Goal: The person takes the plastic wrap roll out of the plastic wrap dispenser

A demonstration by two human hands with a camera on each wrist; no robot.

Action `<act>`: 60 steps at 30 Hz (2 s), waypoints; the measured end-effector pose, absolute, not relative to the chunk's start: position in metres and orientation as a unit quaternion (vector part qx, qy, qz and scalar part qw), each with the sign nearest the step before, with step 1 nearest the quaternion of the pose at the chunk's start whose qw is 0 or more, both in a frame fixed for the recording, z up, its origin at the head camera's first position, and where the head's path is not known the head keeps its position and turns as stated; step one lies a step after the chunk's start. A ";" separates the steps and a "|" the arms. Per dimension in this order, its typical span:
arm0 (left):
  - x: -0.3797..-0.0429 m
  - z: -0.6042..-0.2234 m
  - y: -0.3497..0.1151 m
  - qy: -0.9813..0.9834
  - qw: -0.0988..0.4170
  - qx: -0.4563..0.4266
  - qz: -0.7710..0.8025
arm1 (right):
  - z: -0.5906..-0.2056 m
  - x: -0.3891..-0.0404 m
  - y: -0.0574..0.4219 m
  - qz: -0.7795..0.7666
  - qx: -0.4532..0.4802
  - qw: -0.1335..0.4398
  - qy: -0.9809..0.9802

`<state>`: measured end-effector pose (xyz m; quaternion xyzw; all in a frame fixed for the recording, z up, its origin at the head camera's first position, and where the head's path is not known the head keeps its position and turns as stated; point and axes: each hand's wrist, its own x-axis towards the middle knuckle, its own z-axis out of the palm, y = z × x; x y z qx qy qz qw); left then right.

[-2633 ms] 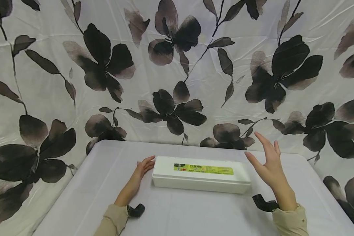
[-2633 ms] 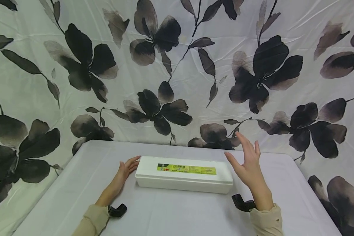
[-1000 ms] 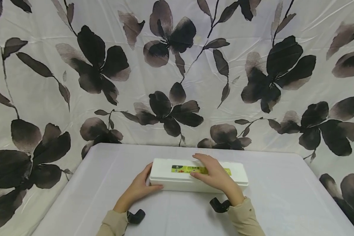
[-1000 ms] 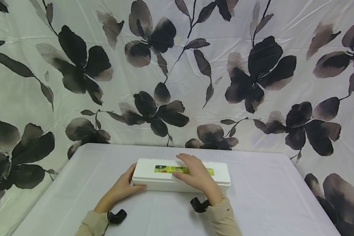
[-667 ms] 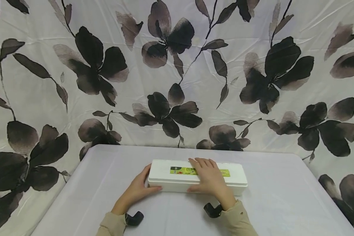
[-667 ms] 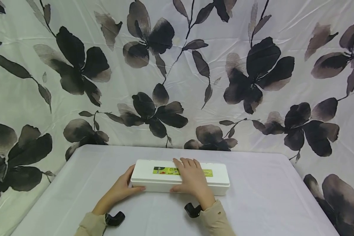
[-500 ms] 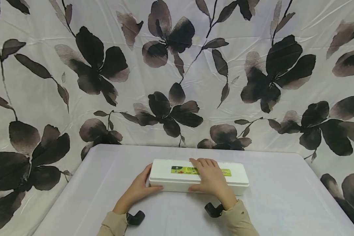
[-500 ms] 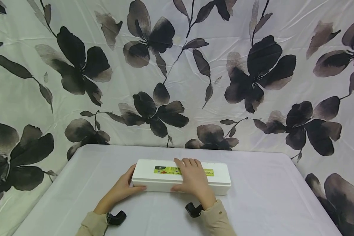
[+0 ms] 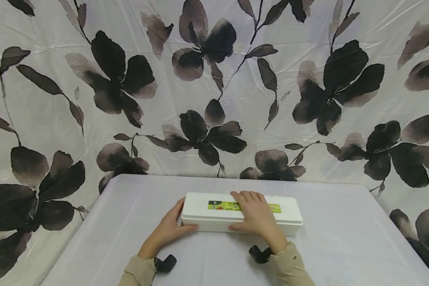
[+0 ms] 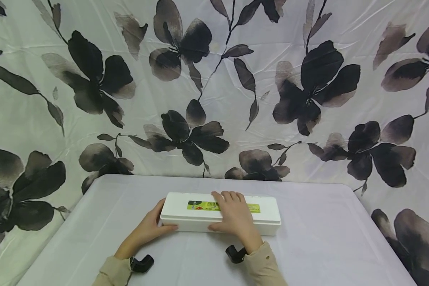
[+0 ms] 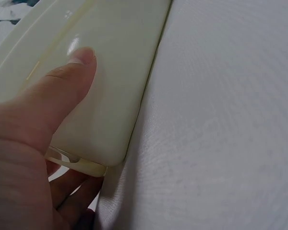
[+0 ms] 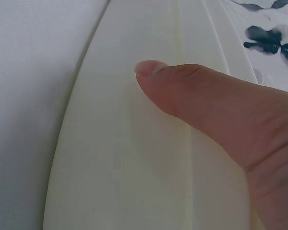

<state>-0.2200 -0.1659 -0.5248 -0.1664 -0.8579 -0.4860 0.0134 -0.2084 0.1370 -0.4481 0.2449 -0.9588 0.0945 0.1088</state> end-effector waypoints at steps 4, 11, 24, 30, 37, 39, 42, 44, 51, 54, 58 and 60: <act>-0.219 -0.523 -0.164 -0.865 0.011 -0.159 -0.476 | -0.447 -0.209 0.138 0.092 0.249 0.107 -0.958; -0.219 -0.521 -0.162 -0.869 0.012 -0.161 -0.468 | -0.446 -0.210 0.138 0.104 0.239 0.110 -0.959; -0.217 -0.519 -0.162 -0.863 0.031 -0.181 -0.471 | -0.444 -0.208 0.136 0.116 0.236 0.105 -0.959; -0.217 -0.518 -0.161 -0.863 0.023 -0.172 -0.475 | -0.444 -0.212 0.135 0.132 0.231 0.113 -0.957; -0.216 -0.516 -0.159 -0.853 0.003 -0.147 -0.501 | -0.444 -0.215 0.135 0.131 0.237 0.124 -0.955; -0.216 -0.515 -0.158 -0.849 0.001 -0.141 -0.509 | -0.443 -0.217 0.135 0.130 0.241 0.122 -0.954; -0.215 -0.514 -0.157 -0.845 -0.001 -0.131 -0.518 | -0.441 -0.219 0.135 0.134 0.247 0.116 -0.953; -0.215 -0.513 -0.157 -0.843 -0.001 -0.125 -0.524 | -0.440 -0.221 0.135 0.136 0.250 0.110 -0.952; -0.215 -0.515 -0.154 -0.841 0.001 -0.124 -0.526 | -0.439 -0.225 0.136 0.138 0.249 0.095 -0.954; -0.215 -0.515 -0.154 -0.840 0.002 -0.126 -0.527 | -0.437 -0.225 0.137 0.144 0.250 0.087 -0.954; -0.215 -0.516 -0.154 -0.840 0.005 -0.132 -0.527 | -0.436 -0.226 0.137 0.144 0.255 0.083 -0.953; -0.215 -0.516 -0.154 -0.839 0.008 -0.137 -0.526 | -0.435 -0.226 0.138 0.141 0.258 0.082 -0.952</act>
